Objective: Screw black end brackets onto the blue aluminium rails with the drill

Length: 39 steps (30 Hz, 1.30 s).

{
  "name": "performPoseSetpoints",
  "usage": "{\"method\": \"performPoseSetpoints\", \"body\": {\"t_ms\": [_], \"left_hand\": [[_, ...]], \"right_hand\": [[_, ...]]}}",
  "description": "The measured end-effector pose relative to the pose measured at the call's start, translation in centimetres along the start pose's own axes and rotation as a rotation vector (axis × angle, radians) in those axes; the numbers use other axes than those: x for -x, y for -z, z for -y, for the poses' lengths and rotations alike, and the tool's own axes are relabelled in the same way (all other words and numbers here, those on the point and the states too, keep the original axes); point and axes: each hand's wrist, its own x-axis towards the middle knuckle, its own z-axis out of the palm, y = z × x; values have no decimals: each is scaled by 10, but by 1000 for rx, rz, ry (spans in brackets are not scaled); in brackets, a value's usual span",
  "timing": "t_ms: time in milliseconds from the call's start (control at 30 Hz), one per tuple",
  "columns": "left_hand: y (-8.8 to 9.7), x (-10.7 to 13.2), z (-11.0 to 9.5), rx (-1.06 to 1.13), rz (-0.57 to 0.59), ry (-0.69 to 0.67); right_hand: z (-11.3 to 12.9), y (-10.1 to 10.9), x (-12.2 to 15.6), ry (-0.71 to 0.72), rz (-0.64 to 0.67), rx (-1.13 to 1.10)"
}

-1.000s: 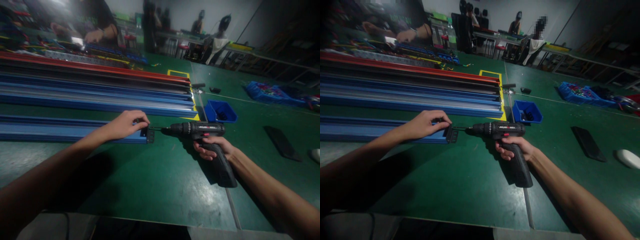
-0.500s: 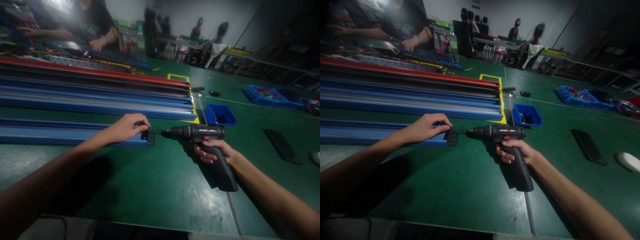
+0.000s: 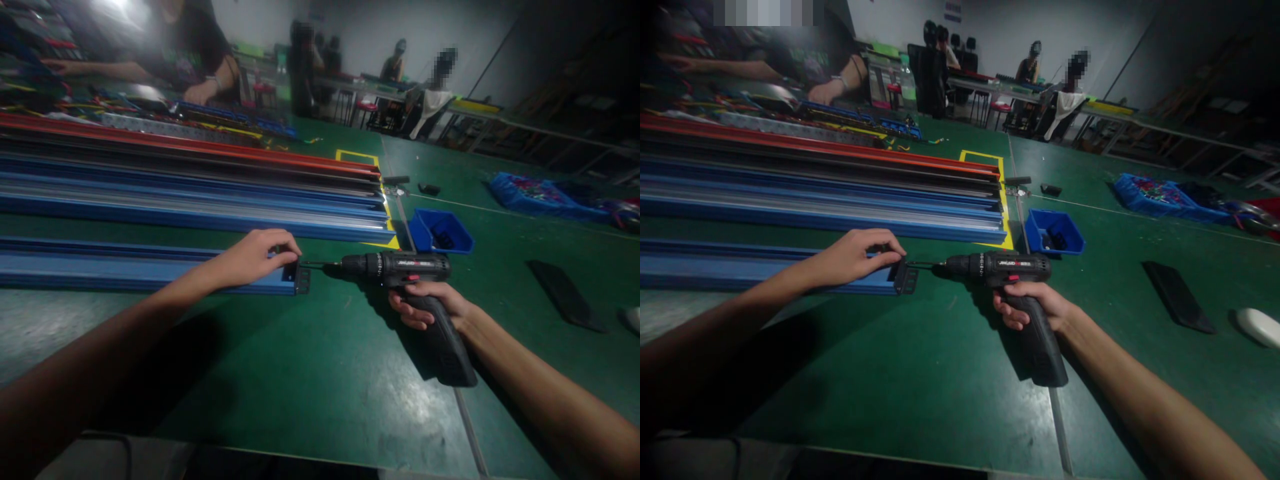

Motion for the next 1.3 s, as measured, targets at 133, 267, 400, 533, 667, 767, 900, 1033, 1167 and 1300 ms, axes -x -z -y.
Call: {"method": "performPoseSetpoints", "body": {"t_ms": [133,267,400,533,667,767,900,1033,1167,1300], "left_hand": [[1,0,-1,-4,2,9],[1,0,-1,5,-2,15],[0,0,-1,3,-5,16],[0,0,-1,8,-7,8],[0,0,0,11,-4,19],[1,0,-1,14,-6,27],[1,-1,-3,4,-5,29],[1,-1,-2,-1,-4,26],[1,-1,-1,7,-5,34],[1,0,0,7,-8,29]], "right_hand": [[0,-1,-1,0,-3,-4],[0,0,-1,2,2,-13],[-1,1,-1,-7,-2,-19],[-1,1,-1,-1,-18,-27],[-1,2,-1,-8,-4,-20],[-1,2,-1,-7,-1,-25],[-1,1,-2,-3,-9,-27],[-1,1,-1,1,-21,-29],[-1,0,-1,-1,-22,-29],[-1,1,-2,9,-8,-27]]}}
